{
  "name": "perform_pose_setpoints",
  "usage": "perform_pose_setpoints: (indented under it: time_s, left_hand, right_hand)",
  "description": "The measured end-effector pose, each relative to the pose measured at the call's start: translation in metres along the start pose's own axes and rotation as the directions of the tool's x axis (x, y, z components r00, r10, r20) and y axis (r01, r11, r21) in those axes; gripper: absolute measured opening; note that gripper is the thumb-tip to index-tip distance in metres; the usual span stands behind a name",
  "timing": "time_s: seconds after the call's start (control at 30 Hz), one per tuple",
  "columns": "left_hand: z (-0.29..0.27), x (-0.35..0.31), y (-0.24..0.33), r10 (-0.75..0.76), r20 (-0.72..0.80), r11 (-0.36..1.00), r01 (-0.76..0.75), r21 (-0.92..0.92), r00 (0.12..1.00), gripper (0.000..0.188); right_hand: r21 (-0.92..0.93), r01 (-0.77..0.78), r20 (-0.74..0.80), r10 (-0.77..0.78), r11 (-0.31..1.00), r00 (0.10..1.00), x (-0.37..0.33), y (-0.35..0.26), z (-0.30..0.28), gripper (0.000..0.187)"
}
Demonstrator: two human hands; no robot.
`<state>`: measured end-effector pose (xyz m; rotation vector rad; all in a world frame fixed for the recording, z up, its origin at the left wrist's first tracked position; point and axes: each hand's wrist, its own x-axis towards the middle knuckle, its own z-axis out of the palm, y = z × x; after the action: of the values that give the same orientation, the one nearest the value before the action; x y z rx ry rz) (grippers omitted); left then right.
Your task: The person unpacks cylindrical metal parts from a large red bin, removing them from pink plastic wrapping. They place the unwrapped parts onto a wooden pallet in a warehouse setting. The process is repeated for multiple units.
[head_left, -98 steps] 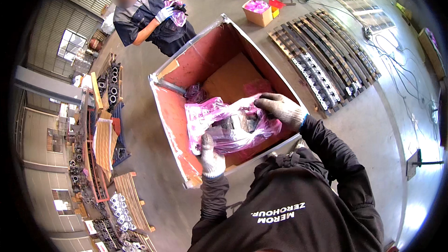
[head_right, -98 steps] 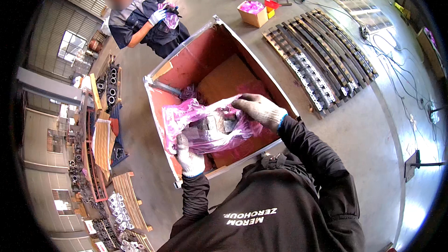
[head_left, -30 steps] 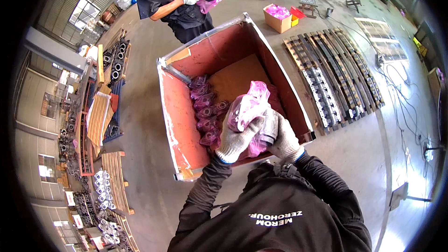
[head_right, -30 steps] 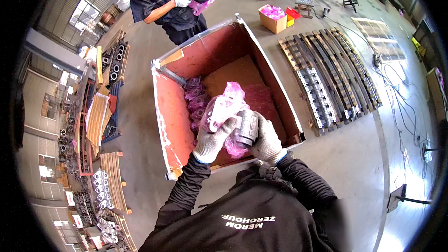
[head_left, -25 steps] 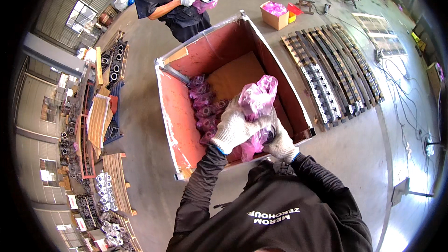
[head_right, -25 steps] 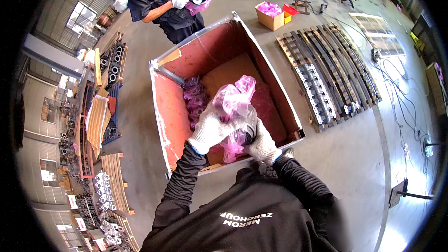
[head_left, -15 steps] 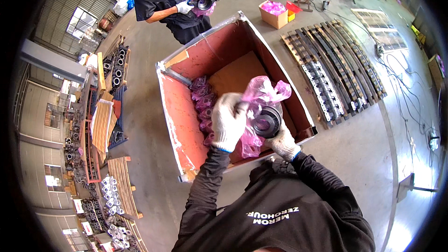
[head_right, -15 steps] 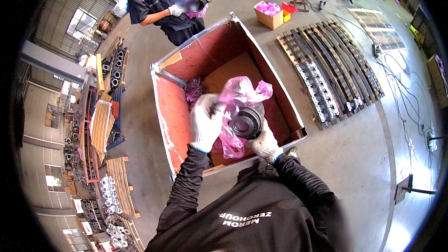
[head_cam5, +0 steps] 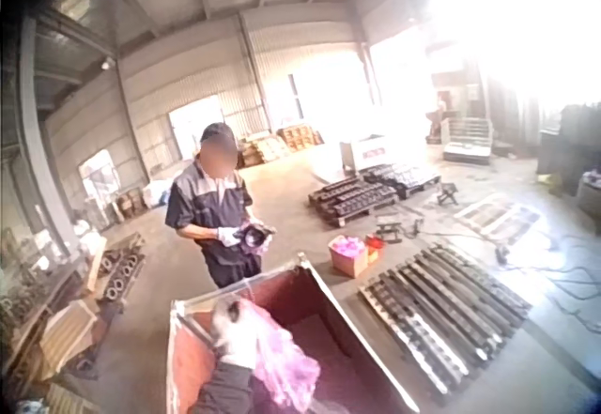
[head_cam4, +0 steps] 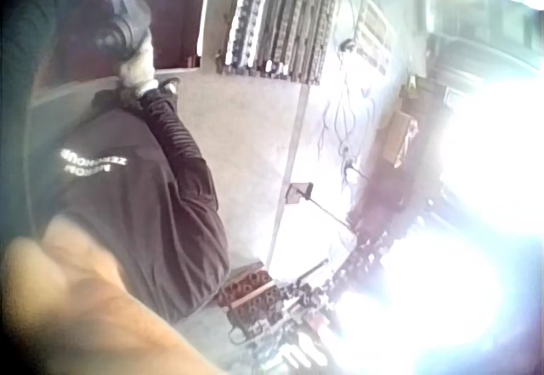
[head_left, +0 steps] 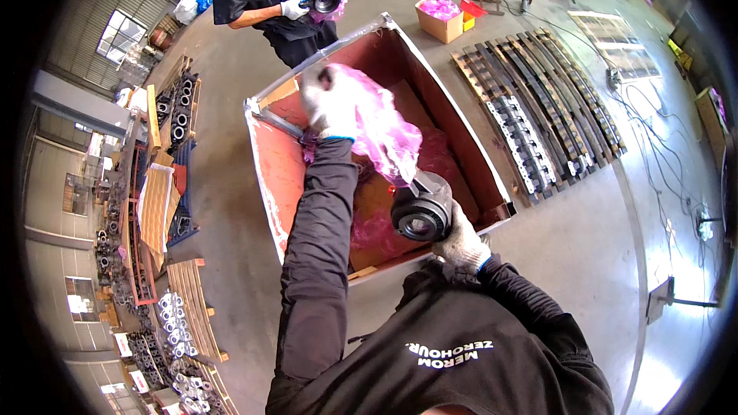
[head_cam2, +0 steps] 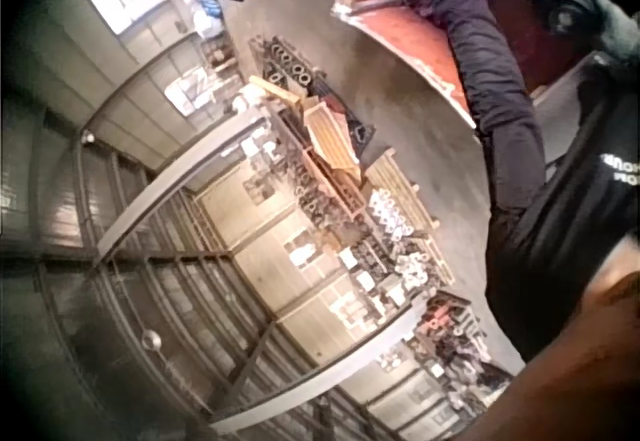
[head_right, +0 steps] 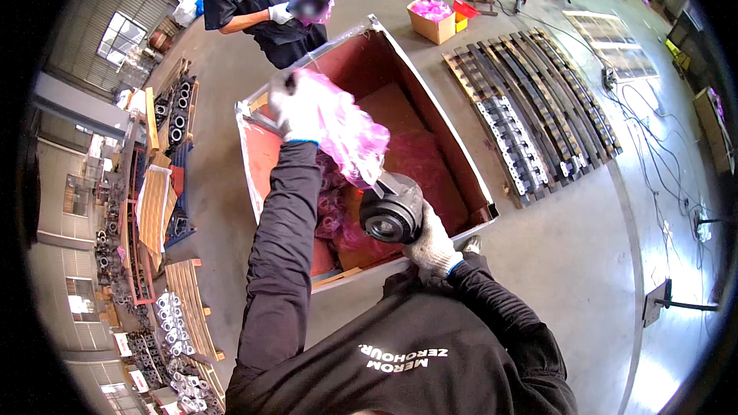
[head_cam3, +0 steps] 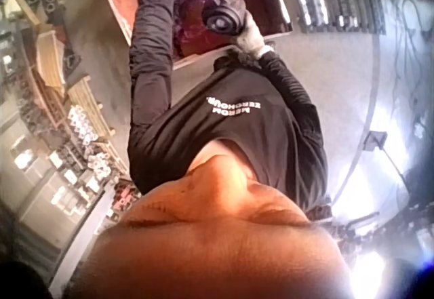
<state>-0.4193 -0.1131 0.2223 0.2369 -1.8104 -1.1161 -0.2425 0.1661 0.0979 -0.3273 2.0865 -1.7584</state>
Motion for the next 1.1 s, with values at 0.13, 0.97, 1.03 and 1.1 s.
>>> perform_pose_setpoints:
  time_s: [0.13, 0.97, 1.03, 1.1]
  left_hand:
    - [-0.037, -0.018, 0.011, -0.098, -0.085, 0.977, 0.080, -0.199, 0.992, 0.009]
    - [-0.186, -0.180, -0.036, -0.579, 0.525, 0.733, 0.681, -0.001, 0.624, 0.047]
    - [-0.161, -0.186, -0.016, -0.592, 0.730, 0.531, 0.847, 0.034, 0.342, 0.063]
    - [-0.138, -0.199, 0.009, -0.578, 0.702, 0.621, 0.783, 0.046, 0.417, 0.039]
  right_hand:
    - [0.009, 0.025, -0.035, -0.025, 1.000, 0.999, 0.001, -0.006, 0.003, 0.089]
    - [-0.194, -0.074, -0.181, 0.038, 0.978, 0.983, -0.025, -0.033, 0.013, 0.077]
    - [-0.407, -0.016, -0.193, -0.069, 0.913, 0.979, -0.029, -0.022, 0.011, 0.079]
    - [-0.550, 0.027, -0.159, -0.136, 0.835, 0.978, -0.037, -0.016, 0.003, 0.084]
